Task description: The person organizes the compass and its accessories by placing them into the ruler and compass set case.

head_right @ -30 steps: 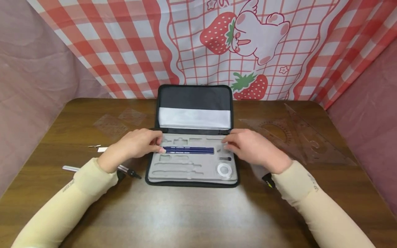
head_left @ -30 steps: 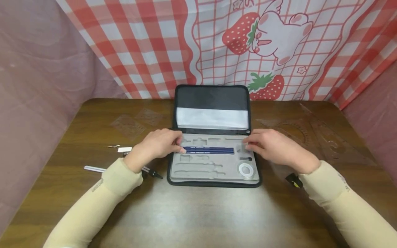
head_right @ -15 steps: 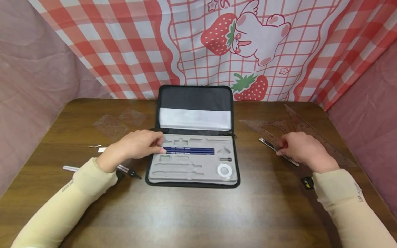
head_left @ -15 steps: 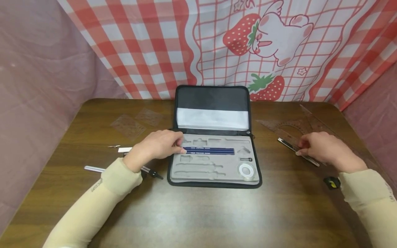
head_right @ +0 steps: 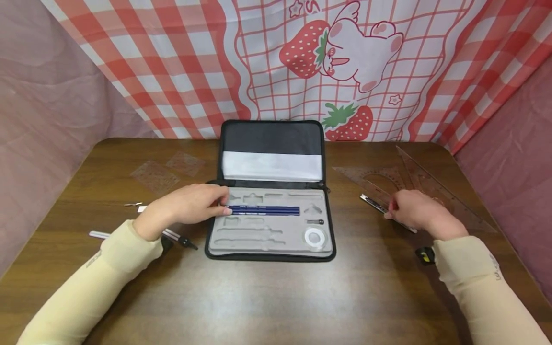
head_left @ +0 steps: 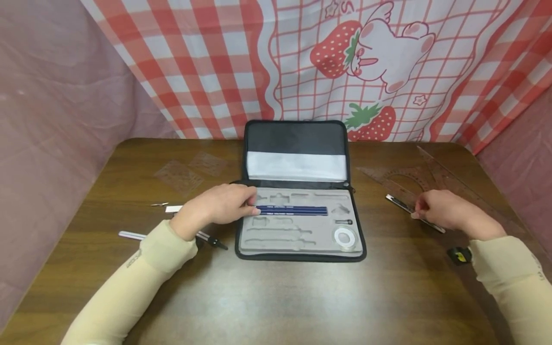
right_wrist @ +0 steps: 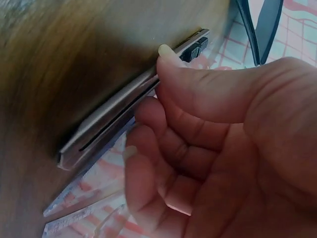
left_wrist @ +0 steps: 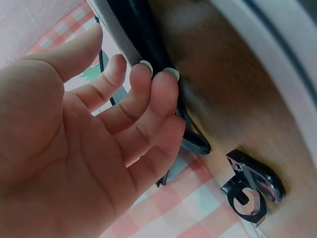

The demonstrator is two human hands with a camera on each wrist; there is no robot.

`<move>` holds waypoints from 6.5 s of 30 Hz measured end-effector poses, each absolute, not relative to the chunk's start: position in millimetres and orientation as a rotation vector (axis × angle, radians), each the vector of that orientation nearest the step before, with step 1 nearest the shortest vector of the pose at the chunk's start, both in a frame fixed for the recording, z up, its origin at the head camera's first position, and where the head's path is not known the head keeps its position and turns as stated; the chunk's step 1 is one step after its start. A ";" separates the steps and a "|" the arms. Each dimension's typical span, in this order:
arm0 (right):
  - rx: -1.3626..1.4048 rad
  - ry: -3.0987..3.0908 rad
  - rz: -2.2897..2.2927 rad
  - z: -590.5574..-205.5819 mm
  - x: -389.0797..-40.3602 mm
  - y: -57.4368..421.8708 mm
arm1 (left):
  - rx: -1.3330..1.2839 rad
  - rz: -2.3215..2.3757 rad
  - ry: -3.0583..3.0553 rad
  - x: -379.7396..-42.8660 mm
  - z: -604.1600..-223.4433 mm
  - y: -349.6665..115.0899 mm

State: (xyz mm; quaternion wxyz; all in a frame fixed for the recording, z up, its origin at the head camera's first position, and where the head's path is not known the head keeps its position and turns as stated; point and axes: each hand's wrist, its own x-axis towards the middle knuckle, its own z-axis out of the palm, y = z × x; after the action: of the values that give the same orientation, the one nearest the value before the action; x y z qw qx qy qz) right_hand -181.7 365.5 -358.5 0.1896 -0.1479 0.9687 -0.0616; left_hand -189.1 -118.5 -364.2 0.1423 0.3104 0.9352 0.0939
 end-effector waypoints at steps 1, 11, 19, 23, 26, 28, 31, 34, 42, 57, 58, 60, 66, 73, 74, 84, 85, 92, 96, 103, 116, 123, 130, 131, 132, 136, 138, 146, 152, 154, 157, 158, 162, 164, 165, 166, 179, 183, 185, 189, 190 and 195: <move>-0.417 2.715 -0.175 -358.4 -181.4 365.0 | 0.899 0.274 2.697 -189.1 -364.5 -118.4; -0.489 2.792 -0.186 -358.6 -178.7 358.4 | 0.906 0.289 2.688 -189.1 -366.0 -118.9; -0.615 2.972 -0.438 -345.5 -183.8 309.4 | 0.917 0.278 2.680 -187.8 -360.4 -121.6; -0.673 2.952 -0.558 -345.1 -189.1 276.7 | 0.918 0.217 2.725 -187.2 -358.8 -121.0; -0.747 2.916 -0.595 -349.1 -193.1 255.9 | 0.904 0.152 2.806 -186.8 -358.3 -118.8; -0.803 2.897 -0.594 -353.5 -196.0 244.3 | 0.905 0.123 2.865 -186.3 -358.1 -116.2; -0.883 2.877 -0.581 -360.4 -199.5 230.0 | 0.976 0.133 2.902 -185.2 -357.9 -109.9; -0.936 2.877 -0.561 -367.1 -201.8 220.6 | 1.102 0.171 2.853 -183.1 -358.5 -101.4; -1.007 2.848 -0.512 -373.5 -208.1 206.1 | 1.241 0.186 2.707 -174.7 -364.1 -83.1; -0.899 2.800 -0.632 -371.4 -219.0 207.4 | 1.276 0.091 2.571 -179.5 -362.7 -52.4; -0.903 2.800 -0.635 -371.2 -218.9 208.1 | 1.271 0.085 2.572 -179.3 -362.8 -52.3; -0.908 2.799 -0.646 -369.8 -218.3 211.3 | 1.261 0.071 2.571 -178.8 -362.8 -52.2; -0.859 2.846 -0.648 -364.7 -214.8 233.1 | 1.241 0.004 2.580 -176.8 -363.0 -51.3; -0.745 2.847 -0.667 -370.4 -212.9 243.6 | 1.219 -0.034 2.580 -174.9 -362.6 -51.0; -0.743 2.846 -0.669 -371.3 -213.1 243.3 | 1.215 -0.031 2.578 -174.7 -362.2 -51.0; -0.518 2.783 -0.691 -368.3 -219.8 238.6 | 1.168 0.023 2.556 -178.0 -358.1 -49.5; -0.485 2.768 -0.704 -367.4 -221.1 237.8 | 1.168 0.028 2.553 -178.6 -357.8 -49.8; -0.415 2.703 -0.745 -365.7 -227.4 239.5 | 1.199 0.063 2.543 -181.7 -354.4 -50.2; -0.434 2.684 -0.759 -369.3 -226.2 244.1 | 1.187 0.057 2.545 -181.9 -354.1 -48.5; -0.471 2.744 -0.741 -374.3 -223.3 242.3 | 1.163 0.050 2.547 -181.5 -355.9 -47.2; -0.289 2.690 -0.754 -372.1 -229.5 237.2 | 1.186 0.066 2.549 -182.0 -360.3 -56.2; -0.180 2.664 -0.733 -374.8 -231.1 244.0 | 1.194 0.070 2.561 -181.4 -358.9 -52.3; -0.228 2.652 -0.741 -374.4 -231.5 247.3 | 1.177 0.080 2.560 -181.9 -357.6 -51.4; -0.248 2.648 -0.738 -374.3 -231.9 248.4 | 1.178 0.087 2.560 -182.0 -357.6 -51.7; -0.264 2.647 -0.734 -374.0 -232.3 249.8 | 1.178 0.095 2.558 -182.0 -357.7 -51.9; -0.337 2.642 -0.722 -373.7 -233.2 254.8 | 1.176 0.107 2.561 -181.9 -358.0 -51.7; -0.377 2.648 -0.716 -374.9 -233.3 255.5 | 1.177 0.105 2.564 -181.8 -358.0 -51.6; -0.447 2.693 -0.720 -382.3 -230.5 251.2 | 1.193 0.224 2.567 -187.9 -348.6 -69.2; -0.434 2.683 -0.706 -383.4 -229.1 248.9 | 1.084 0.387 2.744 -197.8 -337.4 -125.4; -0.442 2.679 -0.705 -383.5 -229.6 249.1 | 1.037 0.405 2.774 -199.2 -338.9 -147.2; -0.442 2.682 -0.699 -383.8 -230.7 250.7 | 0.944 0.360 2.783 -199.9 -344.0 -173.5; -0.437 2.684 -0.699 -383.9 -230.9 251.4 | 0.920 0.336 2.777 -200.0 -345.7 -179.9; -0.444 2.694 -0.707 -383.4 -231.2 252.9 | 0.862 0.273 2.738 -200.5 -351.4 -195.8; -0.460 2.695 -0.715 -383.5 -231.3 252.2 | 0.861 0.238 2.735 -201.1 -352.9 -200.0; -0.466 2.694 -0.718 -383.8 -231.6 251.7 | 0.860 0.219 2.736 -201.3 -353.5 -201.6; -0.469 2.692 -0.721 -384.2 -231.8 251.4 | 0.857 0.202 2.738 -201.8 -354.1 -202.5; -0.421 2.663 -0.704 -381.6 -232.1 250.7 | 0.845 0.201 2.764 -207.1 -362.3 -203.8; -0.412 2.664 -0.704 -381.3 -231.2 251.3 | 0.821 0.213 2.784 -207.8 -360.7 -200.1; -0.412 2.665 -0.704 -381.2 -230.9 251.5 | 0.809 0.229 2.796 -206.9 -357.7 -196.2; -0.419 2.667 -0.707 -381.1 -231.1 252.5 | 0.849 0.339 2.792 -203.3 -349.2 -181.4; -0.421 2.669 -0.707 -380.9 -231.2 253.0 | 0.870 0.379 2.786 -202.2 -346.8 -176.0; -0.412 2.683 -0.712 -380.7 -230.8 255.0 | 1.007 0.587 2.733 -198.2 -338.4 -143.1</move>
State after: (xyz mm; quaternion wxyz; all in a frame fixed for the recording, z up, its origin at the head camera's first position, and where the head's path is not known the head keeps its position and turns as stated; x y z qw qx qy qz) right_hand -230.8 255.0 -380.7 0.1667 -0.1448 0.9427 -0.2500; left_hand -198.2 -143.1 -338.4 0.0850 0.3378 0.9165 0.1969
